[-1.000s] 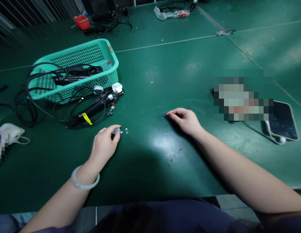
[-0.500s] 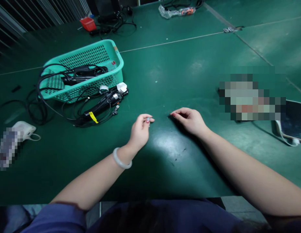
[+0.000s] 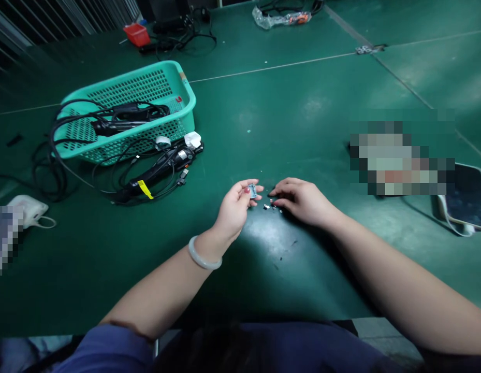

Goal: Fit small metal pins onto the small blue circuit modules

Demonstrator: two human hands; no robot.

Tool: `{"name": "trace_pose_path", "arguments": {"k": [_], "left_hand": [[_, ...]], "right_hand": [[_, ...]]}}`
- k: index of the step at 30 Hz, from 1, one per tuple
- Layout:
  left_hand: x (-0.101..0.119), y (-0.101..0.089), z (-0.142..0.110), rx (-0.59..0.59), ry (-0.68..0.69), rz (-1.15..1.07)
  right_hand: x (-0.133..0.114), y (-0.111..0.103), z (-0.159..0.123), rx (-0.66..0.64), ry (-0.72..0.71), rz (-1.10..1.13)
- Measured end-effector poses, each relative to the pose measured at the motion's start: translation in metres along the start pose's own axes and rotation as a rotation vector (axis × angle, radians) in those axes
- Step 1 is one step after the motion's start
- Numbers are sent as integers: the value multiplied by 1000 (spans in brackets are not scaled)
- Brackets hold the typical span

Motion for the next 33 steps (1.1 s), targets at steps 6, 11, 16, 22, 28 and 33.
{"name": "trace_pose_path", "arguments": {"k": [6, 11, 16, 22, 28, 33], "left_hand": [[-6, -3, 6, -18, -17, 46], [-4, -3, 5, -38, -18, 121], [-7, 0, 4, -115, 8, 178], [-11, -1, 7, -144, 119, 239], [-12, -3, 7, -133, 136, 214], [-15, -1, 8, -177, 117, 143]], "right_hand": [[-2, -1, -1, -83, -16, -93], [-9, -5, -1, 47, 3, -35], [-17, -5, -4, 244, -14, 79], [-27, 2, -4, 341, -45, 157], [-24, 6, -6, 396, 87, 266], [-18, 9, -5, 484, 222, 568]]}}
Point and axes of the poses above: each hand's wrist, its own z-axis towards the middle knuckle, its own y-axis out of the palm, x = y × z, the point moved 4 cm from there along z, towards the middle knuckle, and after that the axes turned 12 degrees about -y, right-handed, at the moved point
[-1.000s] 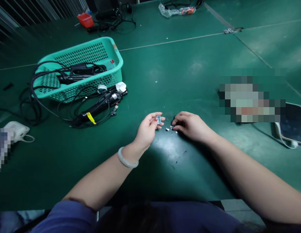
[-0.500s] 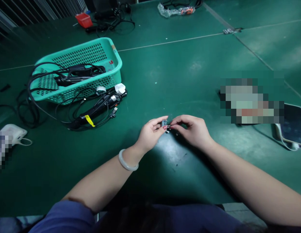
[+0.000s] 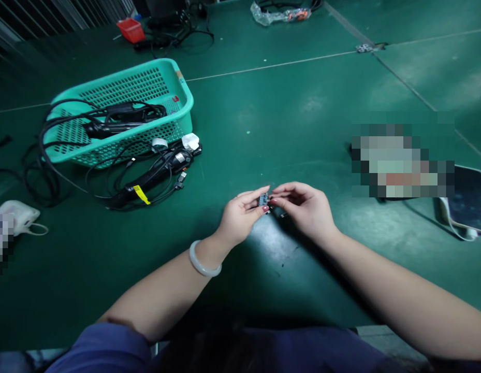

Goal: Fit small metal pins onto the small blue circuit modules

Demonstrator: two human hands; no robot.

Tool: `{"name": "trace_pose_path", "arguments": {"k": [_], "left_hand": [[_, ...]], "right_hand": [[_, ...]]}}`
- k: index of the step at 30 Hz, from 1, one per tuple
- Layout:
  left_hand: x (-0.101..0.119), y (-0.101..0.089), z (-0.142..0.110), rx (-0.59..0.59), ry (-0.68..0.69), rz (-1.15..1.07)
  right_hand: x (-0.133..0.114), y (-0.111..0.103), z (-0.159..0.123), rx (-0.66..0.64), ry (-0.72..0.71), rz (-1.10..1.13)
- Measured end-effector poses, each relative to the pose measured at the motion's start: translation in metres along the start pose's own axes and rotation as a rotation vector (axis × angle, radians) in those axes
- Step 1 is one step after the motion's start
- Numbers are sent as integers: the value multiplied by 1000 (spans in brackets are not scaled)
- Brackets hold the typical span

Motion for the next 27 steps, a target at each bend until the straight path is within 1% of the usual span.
{"name": "trace_pose_path", "arguments": {"k": [3, 6, 11, 16, 22, 27], "left_hand": [[-1, 2, 0, -36, -39, -35], [1, 3, -1, -27, -64, -47], [4, 4, -3, -3, -57, -30], [5, 4, -6, -1, -7, 47], [11, 1, -13, 59, 142, 325], [10, 1, -14, 56, 146, 347]], "right_hand": [[2, 2, 1, 13, 57, 76], [2, 3, 0, 14, 69, 49], [-2, 3, -1, -15, 46, -31], [-6, 2, 0, -61, 36, -61], [-7, 0, -1, -106, 9, -120], [-4, 0, -3, -110, -20, -163]]}}
Point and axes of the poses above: each hand's wrist, its own z-axis towards the middle knuckle, its own y-axis out of the palm, x = y × z, the point moved 4 cm from there along z, towards the middle knuckle, and after that the axes turned 12 degrees about -y, right-handed, at the moved point
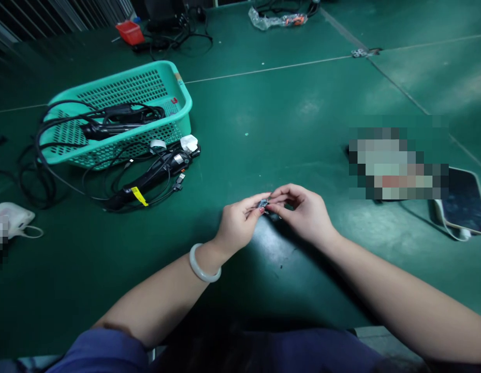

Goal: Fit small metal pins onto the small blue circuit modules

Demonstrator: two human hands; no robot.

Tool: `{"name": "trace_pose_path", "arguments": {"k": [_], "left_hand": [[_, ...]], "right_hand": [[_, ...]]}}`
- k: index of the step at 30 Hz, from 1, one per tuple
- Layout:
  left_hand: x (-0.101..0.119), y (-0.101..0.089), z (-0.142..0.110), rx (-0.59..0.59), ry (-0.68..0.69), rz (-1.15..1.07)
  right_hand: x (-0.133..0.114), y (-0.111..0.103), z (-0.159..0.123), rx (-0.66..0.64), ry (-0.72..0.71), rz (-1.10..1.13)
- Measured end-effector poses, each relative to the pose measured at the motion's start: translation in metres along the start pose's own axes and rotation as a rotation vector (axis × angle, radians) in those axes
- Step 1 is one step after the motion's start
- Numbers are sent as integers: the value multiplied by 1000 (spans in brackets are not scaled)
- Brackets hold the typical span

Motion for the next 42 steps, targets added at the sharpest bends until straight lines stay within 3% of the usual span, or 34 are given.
{"name": "trace_pose_path", "arguments": {"k": [8, 14, 21, 25, 28, 33, 42], "left_hand": [[3, 1, -2, 26, 23, 30], [5, 2, -3, 22, 23, -6], [-2, 6, 6, -66, -227, -366], [-4, 5, 11, -61, -310, -473], [-5, 1, 11, -38, -335, -517], [-5, -1, 12, 9, -386, -566], [-9, 1, 14, 10, -371, -545]], "right_hand": [[0, -1, 1, 49, -23, -62], [7, 1, 5, 35, 135, 122], [14, 0, 8, 31, 129, 176], [13, -15, 13, 36, 69, -51], [10, -20, 15, -112, -28, -271], [6, -13, 14, -299, -221, -520], [12, -1, 11, -413, -290, -699]]}}
Point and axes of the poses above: each hand's wrist, its own z-axis towards the middle knuckle, its own y-axis out of the palm, x = y × z, the point moved 4 cm from there along z, towards the middle knuckle, and after that the axes turned 12 degrees about -y, right-handed, at the moved point
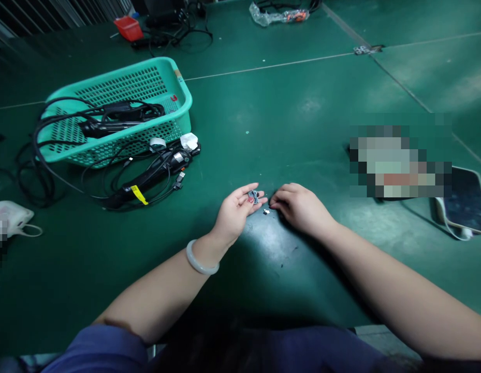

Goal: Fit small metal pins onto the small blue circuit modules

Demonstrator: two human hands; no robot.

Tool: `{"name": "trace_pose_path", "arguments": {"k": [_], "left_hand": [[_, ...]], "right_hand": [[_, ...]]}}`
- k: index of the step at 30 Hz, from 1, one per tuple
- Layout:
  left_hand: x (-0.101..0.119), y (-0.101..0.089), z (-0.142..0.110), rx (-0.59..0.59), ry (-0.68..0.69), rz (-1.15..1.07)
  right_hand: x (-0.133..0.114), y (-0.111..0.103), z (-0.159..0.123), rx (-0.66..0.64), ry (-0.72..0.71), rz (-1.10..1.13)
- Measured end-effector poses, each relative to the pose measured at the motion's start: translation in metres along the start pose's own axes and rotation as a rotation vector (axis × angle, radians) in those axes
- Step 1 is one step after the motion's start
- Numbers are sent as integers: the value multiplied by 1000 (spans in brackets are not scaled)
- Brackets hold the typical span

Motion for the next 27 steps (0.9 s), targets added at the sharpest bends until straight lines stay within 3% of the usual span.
{"name": "trace_pose_path", "arguments": {"k": [7, 13, 16, 27], "left_hand": [[1, 1, -1, 11, -29, -14], [2, 2, -3, -55, -48, -84], [0, 4, -4, -129, -92, -139], [-5, 10, -8, -287, -192, -133]], "right_hand": [[-4, 2, 4, -9, -72, -116], [-14, -19, 0, 375, -205, 105], [-24, -23, -1, 462, -293, 110], [-23, -21, -4, 464, -429, 81]]}}
Point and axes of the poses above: each hand's wrist, its own z-axis towards the middle knuckle, its own y-axis out of the palm, x = y × z, the point moved 4 cm from there along z, towards the middle knuckle, and after that the axes turned 12 degrees about -y, right-handed, at the moved point
